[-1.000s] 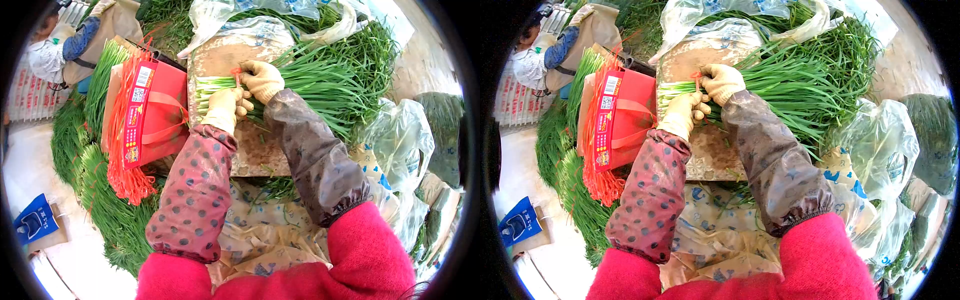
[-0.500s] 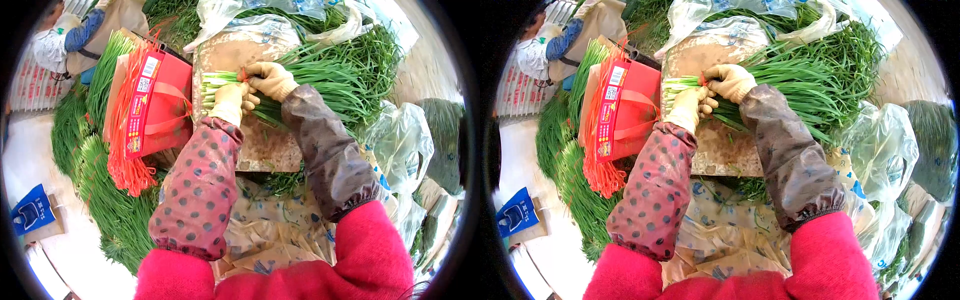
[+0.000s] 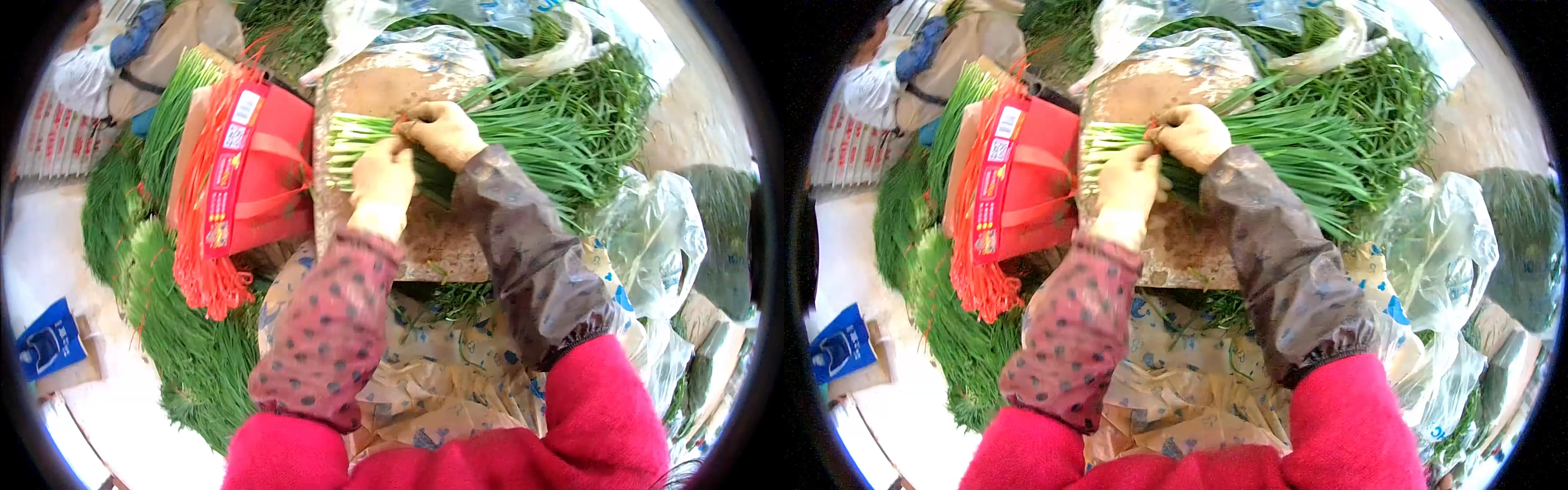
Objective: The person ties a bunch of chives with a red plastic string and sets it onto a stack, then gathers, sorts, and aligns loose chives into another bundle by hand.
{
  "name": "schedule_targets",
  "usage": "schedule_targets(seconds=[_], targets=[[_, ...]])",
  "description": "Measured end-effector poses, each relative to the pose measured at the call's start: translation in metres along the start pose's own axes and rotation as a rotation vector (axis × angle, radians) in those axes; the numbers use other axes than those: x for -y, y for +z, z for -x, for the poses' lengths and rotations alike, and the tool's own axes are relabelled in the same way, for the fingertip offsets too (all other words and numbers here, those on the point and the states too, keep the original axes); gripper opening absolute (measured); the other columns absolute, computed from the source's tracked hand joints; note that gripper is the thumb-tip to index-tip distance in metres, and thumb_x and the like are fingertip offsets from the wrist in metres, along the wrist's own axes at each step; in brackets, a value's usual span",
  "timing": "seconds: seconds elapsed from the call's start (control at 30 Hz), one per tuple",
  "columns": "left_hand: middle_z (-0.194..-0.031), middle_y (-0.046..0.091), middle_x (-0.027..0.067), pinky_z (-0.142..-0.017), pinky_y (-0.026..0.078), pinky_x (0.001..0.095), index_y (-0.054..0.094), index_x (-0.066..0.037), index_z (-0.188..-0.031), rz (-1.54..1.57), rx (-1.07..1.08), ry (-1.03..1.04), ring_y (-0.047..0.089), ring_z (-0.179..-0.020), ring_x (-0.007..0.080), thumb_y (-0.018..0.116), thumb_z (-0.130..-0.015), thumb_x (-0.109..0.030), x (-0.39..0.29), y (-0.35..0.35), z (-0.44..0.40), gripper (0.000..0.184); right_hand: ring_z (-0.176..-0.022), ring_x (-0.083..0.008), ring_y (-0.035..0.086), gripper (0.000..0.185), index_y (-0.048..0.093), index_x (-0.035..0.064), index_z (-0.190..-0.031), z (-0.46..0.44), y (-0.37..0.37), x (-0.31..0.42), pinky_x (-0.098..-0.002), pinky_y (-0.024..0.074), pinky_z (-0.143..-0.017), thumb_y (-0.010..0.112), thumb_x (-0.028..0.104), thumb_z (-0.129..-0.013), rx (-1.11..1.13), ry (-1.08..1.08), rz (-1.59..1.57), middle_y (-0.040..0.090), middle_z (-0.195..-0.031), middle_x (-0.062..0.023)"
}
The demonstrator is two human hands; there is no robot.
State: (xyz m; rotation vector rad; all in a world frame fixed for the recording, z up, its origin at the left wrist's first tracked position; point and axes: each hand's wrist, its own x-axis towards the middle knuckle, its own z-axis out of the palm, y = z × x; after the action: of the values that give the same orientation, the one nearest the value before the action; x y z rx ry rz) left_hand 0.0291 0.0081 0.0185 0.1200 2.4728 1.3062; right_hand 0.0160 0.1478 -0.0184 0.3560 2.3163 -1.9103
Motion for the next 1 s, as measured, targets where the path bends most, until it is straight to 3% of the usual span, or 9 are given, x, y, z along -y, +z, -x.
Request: schedule_targets(seconds=[0.07,0.2,0.27,0.3,0.37,0.53,0.63,0.83,1.0], targets=[[-0.086,0.068,0.0137,-0.069,0.051,0.0422,0.06,-0.013,-0.119,-0.189,-0.325,0.565,0.066,-0.076,0.032,0.061,-0.087,-0.012,-0.002,-0.007,0.01,0.032,-0.085,-0.0302,0.066,0.031,0.072,0.0057,-0.091,0.008,-0.002,0.006,-0.0366,0.0499,-0.082,0.063,0.033,-0.078,-0.062,-0.103,0.154,0.068,-0.087,-0.0172],[-0.124,0.054,0.0162,-0.098,0.041,0.0376,0.038,-0.008,-0.139,-0.117,-0.013,0.625,0.053,-0.112,0.0322,0.07,-0.067,0.005,0.023,-0.01,-0.024,0.08,-0.084,-0.0305,0.065,0.022,0.072,0.0079,-0.087,0.027,0.005,0.029,-0.0366,0.0507,-0.078,0.063,0.026,-0.078,-0.175,0.008,-0.068,0.067,-0.087,-0.0161],[-0.127,0.052,0.0185,-0.101,0.039,0.0377,0.033,-0.008,-0.142,-0.169,0.022,0.563,0.05,-0.115,0.0338,0.075,-0.059,0.003,0.031,-0.009,-0.021,0.094,-0.074,-0.0238,0.064,0.011,0.069,0.0001,-0.083,0.032,0.02,0.016,-0.0317,0.0507,-0.066,0.068,0.009,-0.076,-0.369,-0.371,0.063,0.065,-0.08,-0.012],[-0.124,0.055,0.0146,-0.1,0.04,0.0349,0.039,-0.005,-0.139,-0.161,-0.031,0.681,0.053,-0.113,0.027,0.072,-0.074,-0.005,0.035,-0.01,-0.022,0.073,-0.076,-0.0267,0.063,0.008,0.069,0.0016,-0.079,0.038,0.023,0.025,-0.0339,0.0502,-0.07,0.067,0.007,-0.074,-0.377,-0.429,0.148,0.065,-0.081,-0.0112],[-0.12,0.057,0.0095,-0.098,0.042,0.0317,0.046,-0.003,-0.133,0.9,0.181,0.098,0.054,-0.11,0.0191,0.058,-0.093,-0.018,0.039,-0.005,-0.021,0.045,-0.081,-0.0282,0.062,0.005,0.068,0.0046,-0.075,0.052,0.031,0.036,-0.0371,0.0479,-0.079,0.066,0.007,-0.07,-0.407,-0.575,0.34,0.065,-0.084,-0.0093],[-0.12,0.057,0.0052,-0.091,0.046,0.0272,0.048,-0.005,-0.131,0.103,0.078,0.424,0.055,-0.105,0.0135,0.066,-0.081,0.005,0.06,-0.033,-0.013,0.054,-0.091,-0.0264,0.06,0.004,0.065,0.0072,-0.072,0.06,0.037,0.048,-0.0419,0.0421,-0.09,0.066,0.009,-0.069,-0.49,-0.712,0.375,0.065,-0.091,-0.0036],[-0.125,0.054,0.012,-0.095,0.043,0.0291,0.046,-0.003,-0.135,0.237,0.22,0.284,0.054,-0.111,0.0204,0.066,-0.075,0.004,0.072,-0.04,-0.014,0.063,-0.091,-0.0271,0.061,0.006,0.066,0.0053,-0.074,0.057,0.046,0.04,-0.0402,0.0434,-0.089,0.066,0.008,-0.069,-0.492,-0.666,0.348,0.066,-0.092,-0.0041],[-0.126,0.059,0.0117,-0.109,0.027,0.0434,0.068,-0.008,-0.1,-0.179,0.094,0.496,0.042,-0.129,0.0343,0.071,-0.075,-0.009,0.06,-0.025,0.009,0.025,-0.076,-0.0152,0.064,0.012,0.067,-0.0032,-0.09,0.057,0.045,0.036,-0.0263,0.052,-0.068,0.063,0.003,-0.08,-0.33,0.23,-0.588,0.066,-0.087,-0.0087],[-0.122,0.061,0.0117,-0.109,0.025,0.0441,0.068,-0.009,-0.099,-0.226,-0.022,0.59,0.043,-0.128,0.0331,0.069,-0.076,-0.012,0.068,-0.015,0.004,0.023,-0.096,-0.0264,0.061,0.029,0.067,0.0032,-0.1,0.045,0.031,0.035,-0.0357,0.047,-0.085,0.066,0.023,-0.078,-0.134,-0.107,0.202,0.066,-0.1,-0.0122]])
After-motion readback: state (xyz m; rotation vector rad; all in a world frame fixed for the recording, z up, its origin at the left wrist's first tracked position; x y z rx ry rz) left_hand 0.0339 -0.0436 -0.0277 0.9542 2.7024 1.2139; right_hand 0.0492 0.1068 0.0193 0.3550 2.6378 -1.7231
